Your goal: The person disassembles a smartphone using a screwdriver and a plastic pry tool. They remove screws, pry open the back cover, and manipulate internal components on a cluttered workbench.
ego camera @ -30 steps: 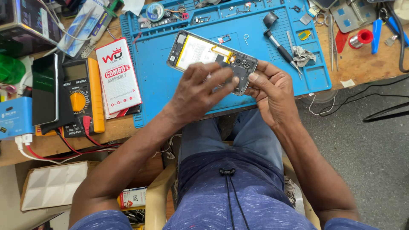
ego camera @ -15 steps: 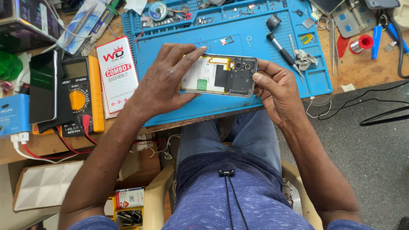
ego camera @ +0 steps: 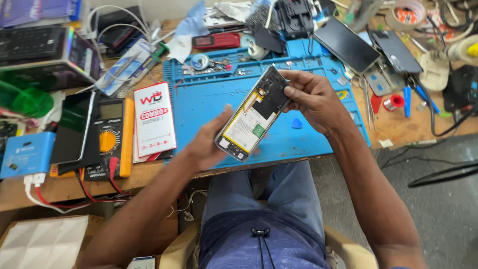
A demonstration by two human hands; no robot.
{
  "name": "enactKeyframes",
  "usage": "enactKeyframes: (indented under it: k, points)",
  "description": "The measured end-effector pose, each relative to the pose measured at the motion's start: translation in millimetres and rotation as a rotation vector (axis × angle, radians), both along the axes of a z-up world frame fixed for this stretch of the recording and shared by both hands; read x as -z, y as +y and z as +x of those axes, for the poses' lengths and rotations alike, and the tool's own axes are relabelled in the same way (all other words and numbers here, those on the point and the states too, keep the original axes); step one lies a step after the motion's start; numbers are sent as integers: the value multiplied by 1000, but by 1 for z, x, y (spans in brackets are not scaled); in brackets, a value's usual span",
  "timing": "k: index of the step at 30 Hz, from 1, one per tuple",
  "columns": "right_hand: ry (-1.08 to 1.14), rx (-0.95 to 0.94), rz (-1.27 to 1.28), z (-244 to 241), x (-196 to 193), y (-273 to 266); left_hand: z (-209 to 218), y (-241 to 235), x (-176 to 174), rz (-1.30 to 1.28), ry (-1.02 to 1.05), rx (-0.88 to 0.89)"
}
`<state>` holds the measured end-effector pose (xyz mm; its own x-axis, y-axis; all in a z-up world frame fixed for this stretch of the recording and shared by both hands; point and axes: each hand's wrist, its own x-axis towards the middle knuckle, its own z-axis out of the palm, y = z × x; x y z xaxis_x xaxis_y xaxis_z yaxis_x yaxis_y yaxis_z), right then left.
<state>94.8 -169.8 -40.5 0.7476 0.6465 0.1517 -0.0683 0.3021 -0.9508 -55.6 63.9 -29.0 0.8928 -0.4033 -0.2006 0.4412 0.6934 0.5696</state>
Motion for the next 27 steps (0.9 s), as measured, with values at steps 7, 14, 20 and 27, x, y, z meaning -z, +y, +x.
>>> enactKeyframes:
  k: [7,14,20,27]
  points:
    - [-991,558,-433,-46,-17,36,7,-40,39,-37,-301,-412]
    - [-444,297,-178,-118,13,32,25,-37,46,308,-451,-666]
    - [-543,381,-274,-119,3,36,26,-43,46,475,-498,-732]
    - [-632,416,-359,-115,10,32,28,-43,55,606,-509,-760]
